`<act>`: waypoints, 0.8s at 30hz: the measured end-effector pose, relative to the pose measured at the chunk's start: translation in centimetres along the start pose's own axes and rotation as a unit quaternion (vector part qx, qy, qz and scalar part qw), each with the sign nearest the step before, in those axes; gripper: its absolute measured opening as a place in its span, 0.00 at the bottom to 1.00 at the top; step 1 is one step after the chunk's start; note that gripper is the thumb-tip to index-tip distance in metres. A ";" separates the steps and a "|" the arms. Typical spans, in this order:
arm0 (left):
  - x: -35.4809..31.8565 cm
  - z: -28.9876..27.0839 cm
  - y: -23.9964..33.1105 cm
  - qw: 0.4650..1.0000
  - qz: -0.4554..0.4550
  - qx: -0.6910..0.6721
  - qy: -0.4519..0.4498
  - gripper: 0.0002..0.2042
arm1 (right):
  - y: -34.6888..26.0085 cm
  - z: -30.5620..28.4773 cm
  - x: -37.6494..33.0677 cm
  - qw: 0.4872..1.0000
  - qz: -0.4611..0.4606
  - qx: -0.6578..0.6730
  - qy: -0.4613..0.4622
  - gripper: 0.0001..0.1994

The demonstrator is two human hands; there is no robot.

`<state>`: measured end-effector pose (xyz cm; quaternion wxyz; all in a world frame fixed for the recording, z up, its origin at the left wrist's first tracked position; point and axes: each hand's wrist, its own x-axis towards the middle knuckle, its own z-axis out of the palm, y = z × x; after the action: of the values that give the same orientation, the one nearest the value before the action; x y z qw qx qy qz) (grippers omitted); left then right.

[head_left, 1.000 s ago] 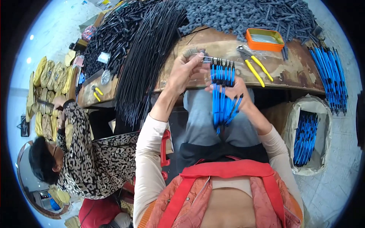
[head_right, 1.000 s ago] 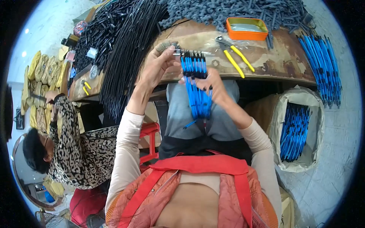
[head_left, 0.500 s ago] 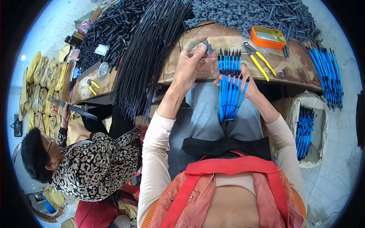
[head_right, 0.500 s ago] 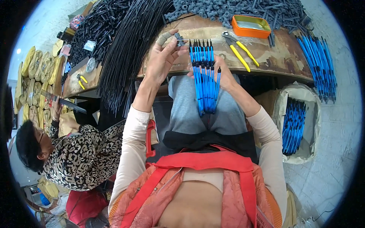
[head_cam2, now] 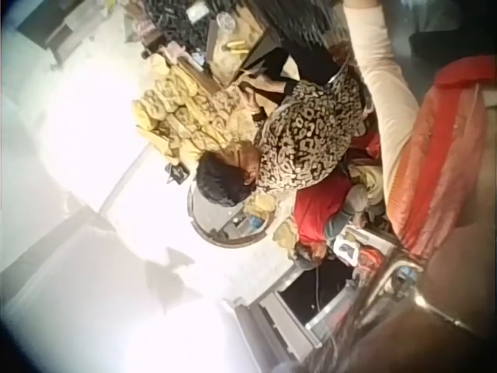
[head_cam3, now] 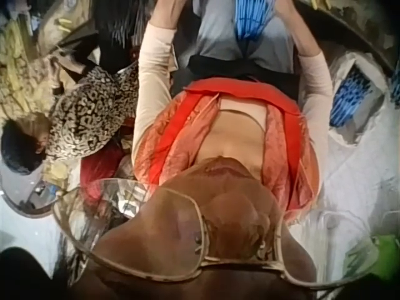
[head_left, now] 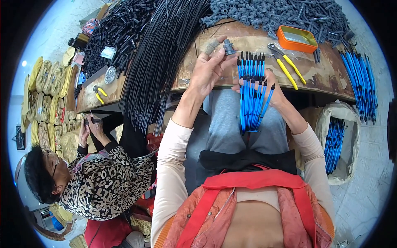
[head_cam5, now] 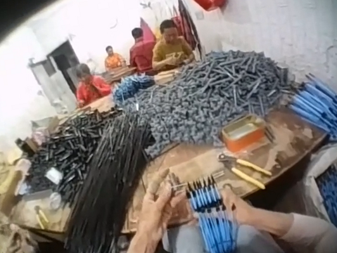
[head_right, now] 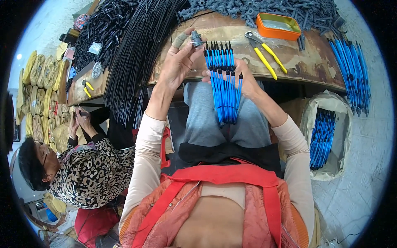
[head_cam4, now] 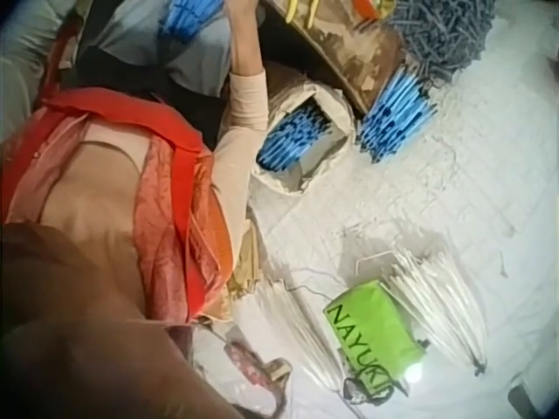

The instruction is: Assembling bundles of blue plastic components and securing them into black connectors at a workstation.

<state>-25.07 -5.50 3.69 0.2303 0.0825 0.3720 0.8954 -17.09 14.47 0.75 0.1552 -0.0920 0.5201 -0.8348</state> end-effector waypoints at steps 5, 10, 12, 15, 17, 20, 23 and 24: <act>0.1 0.0 -0.3 1.000 -0.008 0.012 0.008 0.20 | 0.0 0.1 0.2 1.000 -0.008 -0.015 -0.003 0.26; 0.0 0.1 -0.2 1.000 -0.009 0.000 -0.002 0.19 | -0.3 0.4 0.2 1.000 -0.002 0.007 0.006 0.19; 0.0 0.2 -0.2 1.000 -0.001 0.001 0.013 0.19 | -0.5 0.6 0.2 1.000 0.005 -0.020 0.019 0.18; -0.2 0.3 -0.5 1.000 0.015 -0.007 -0.002 0.18 | -0.7 0.9 0.0 0.999 0.000 -0.030 0.016 0.17; -0.2 0.3 -0.5 0.999 -0.022 -0.013 0.031 0.16 | -0.7 1.1 0.0 1.000 -0.010 -0.018 0.008 0.17; -0.3 0.1 -0.5 0.998 -0.044 -0.030 0.038 0.13 | -0.8 1.3 -0.1 1.000 -0.014 -0.009 0.000 0.16; -0.4 -0.2 -0.5 0.997 -0.053 -0.041 0.028 0.13 | -0.9 1.4 -0.1 1.000 -0.012 -0.013 0.000 0.17; -0.4 -0.3 -0.5 0.997 -0.052 -0.048 0.021 0.13 | -0.8 1.4 -0.1 1.000 -0.010 -0.016 0.001 0.17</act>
<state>-24.63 -5.61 3.12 0.2729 0.0333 0.3369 0.9005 -16.68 13.70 2.09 0.1447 -0.0992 0.5326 -0.8280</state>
